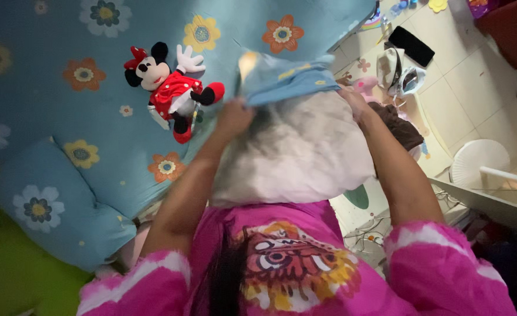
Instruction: The person makes a bed by arranging pillows and placing a pillowcase on a pillow. They also handle a brown towel, folding it and placing it on the bed.
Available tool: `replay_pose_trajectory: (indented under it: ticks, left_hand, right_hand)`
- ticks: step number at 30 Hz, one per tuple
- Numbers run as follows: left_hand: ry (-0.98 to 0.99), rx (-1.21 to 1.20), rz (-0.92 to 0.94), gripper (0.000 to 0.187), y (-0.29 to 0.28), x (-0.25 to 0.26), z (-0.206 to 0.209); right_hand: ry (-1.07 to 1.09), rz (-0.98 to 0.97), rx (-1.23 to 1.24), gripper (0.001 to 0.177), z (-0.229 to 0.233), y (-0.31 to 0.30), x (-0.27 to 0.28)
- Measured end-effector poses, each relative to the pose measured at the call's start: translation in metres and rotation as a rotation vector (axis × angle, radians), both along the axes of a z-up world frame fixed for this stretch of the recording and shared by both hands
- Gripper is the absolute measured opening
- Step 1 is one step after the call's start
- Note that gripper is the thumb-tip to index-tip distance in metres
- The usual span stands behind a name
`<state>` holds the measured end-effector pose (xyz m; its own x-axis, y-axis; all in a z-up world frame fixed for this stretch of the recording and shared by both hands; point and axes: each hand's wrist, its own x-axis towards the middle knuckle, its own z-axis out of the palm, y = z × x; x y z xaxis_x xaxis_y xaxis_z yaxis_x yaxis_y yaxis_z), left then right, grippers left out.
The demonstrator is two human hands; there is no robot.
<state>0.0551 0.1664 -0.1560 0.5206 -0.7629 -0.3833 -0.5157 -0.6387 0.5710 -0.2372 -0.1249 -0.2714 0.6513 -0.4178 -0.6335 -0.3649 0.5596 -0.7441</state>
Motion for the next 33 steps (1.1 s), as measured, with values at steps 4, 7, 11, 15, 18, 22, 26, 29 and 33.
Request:
replay_pose_trajectory:
  ticks: [4,7,11,15,18,22,26,29,33]
  left_hand:
    - [0.44,-0.09,-0.242,0.141,0.001,-0.087,0.017]
    - [0.278,-0.196,-0.369,0.115,-0.009,-0.131,0.05]
    - [0.083,-0.239,-0.393,0.082,-0.026,-0.144,0.084]
    - [0.182,-0.568,-0.135,0.048,-0.036,-0.092,0.099]
    - [0.234,-0.371,-0.024,0.048,-0.052,-0.051,0.113]
    - [0.075,-0.772,-0.004,0.065,-0.077,-0.029,0.13]
    - [0.178,-0.539,0.006,0.071,-0.086,-0.027,0.15]
    - [0.133,-0.586,-0.025,0.075,-0.096,-0.03,0.15]
    - [0.07,-0.691,-0.024,0.07,-0.103,-0.043,0.117]
  right_hand:
    - [-0.037,0.15,-0.533,0.039,-0.004,0.002,0.011]
    - [0.319,0.189,-0.875,0.038,-0.002,0.005,0.023]
    - [0.422,-0.093,-1.044,0.028,-0.005,0.03,0.016]
    - [0.385,-0.341,-1.282,0.01,-0.004,0.02,0.004]
    - [0.121,-0.609,-0.645,0.008,0.0,0.002,0.015]
    - [0.118,-0.452,-0.632,0.009,0.027,-0.031,0.058]
    - [0.266,-0.054,-0.853,0.018,0.098,-0.043,0.086]
    - [0.069,0.021,-0.981,0.015,0.151,-0.025,0.107]
    - [0.066,0.094,-1.116,0.017,0.2,-0.024,0.128]
